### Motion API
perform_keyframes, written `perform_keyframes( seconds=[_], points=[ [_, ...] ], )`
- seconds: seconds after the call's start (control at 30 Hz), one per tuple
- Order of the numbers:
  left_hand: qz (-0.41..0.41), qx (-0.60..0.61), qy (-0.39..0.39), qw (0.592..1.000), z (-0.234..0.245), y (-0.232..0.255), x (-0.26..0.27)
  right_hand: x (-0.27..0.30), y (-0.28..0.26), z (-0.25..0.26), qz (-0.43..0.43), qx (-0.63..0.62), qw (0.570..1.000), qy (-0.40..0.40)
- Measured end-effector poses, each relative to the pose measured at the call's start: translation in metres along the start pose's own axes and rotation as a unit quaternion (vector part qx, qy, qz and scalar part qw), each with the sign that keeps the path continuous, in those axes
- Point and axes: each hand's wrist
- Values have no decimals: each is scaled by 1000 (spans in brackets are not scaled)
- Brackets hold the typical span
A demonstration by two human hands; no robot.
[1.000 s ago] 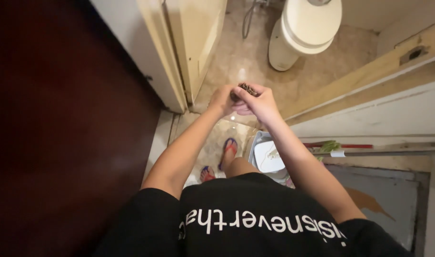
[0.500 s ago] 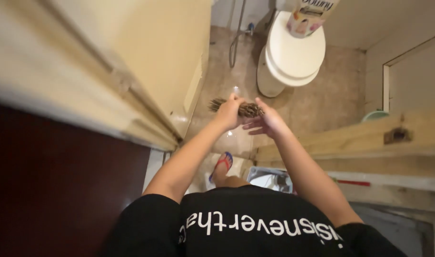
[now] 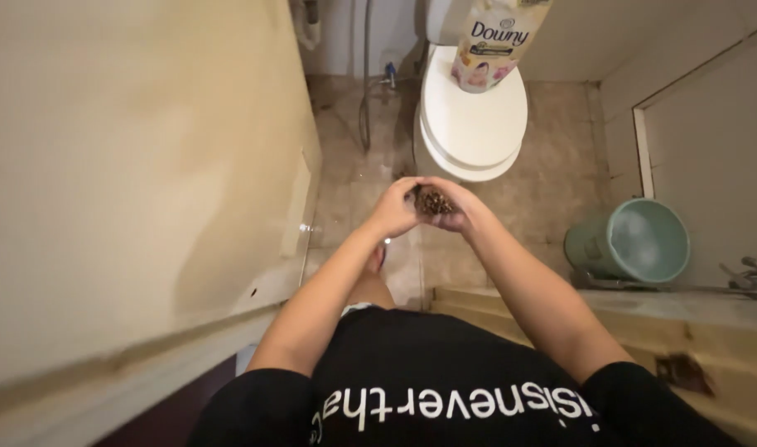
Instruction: Clean a broom under a faucet and rinse the bathroom floor.
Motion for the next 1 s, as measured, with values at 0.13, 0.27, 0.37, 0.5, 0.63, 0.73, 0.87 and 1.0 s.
perform_keyframes(
  seconds=[0.13,0.27,0.37,0.5,0.63,0.73,0.87,1.0],
  points=[
    [-16,115,-5,993,-31,-93,-41,-7,-47,-17,-1,48,995,89],
    [60,350,29,934,-41,-186,-91,-91,-105,35,-53,76,992,87],
    [185,239,194,933,-29,-264,-122,-158,-148,70,-94,138,984,64],
    [214,148,359,896,-16,-349,-165,-190,-206,56,-115,223,968,16],
    [258,182,350,882,-28,-387,-185,-210,-235,50,-175,318,926,107],
    [321,262,370,832,-38,-377,-202,-228,-259,58,-194,351,909,113],
    [351,230,401,814,-46,-392,-210,-258,-288,74,-233,391,883,110],
    [383,98,432,811,-56,-412,-216,-290,-319,92,-274,403,869,82]
  ],
)
Point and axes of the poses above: each hand's wrist, its own x-axis away from the middle knuckle, its own z-axis out of the back of the hand, y = z × x, and after that the axes turned 12 degrees about -z, right-handed
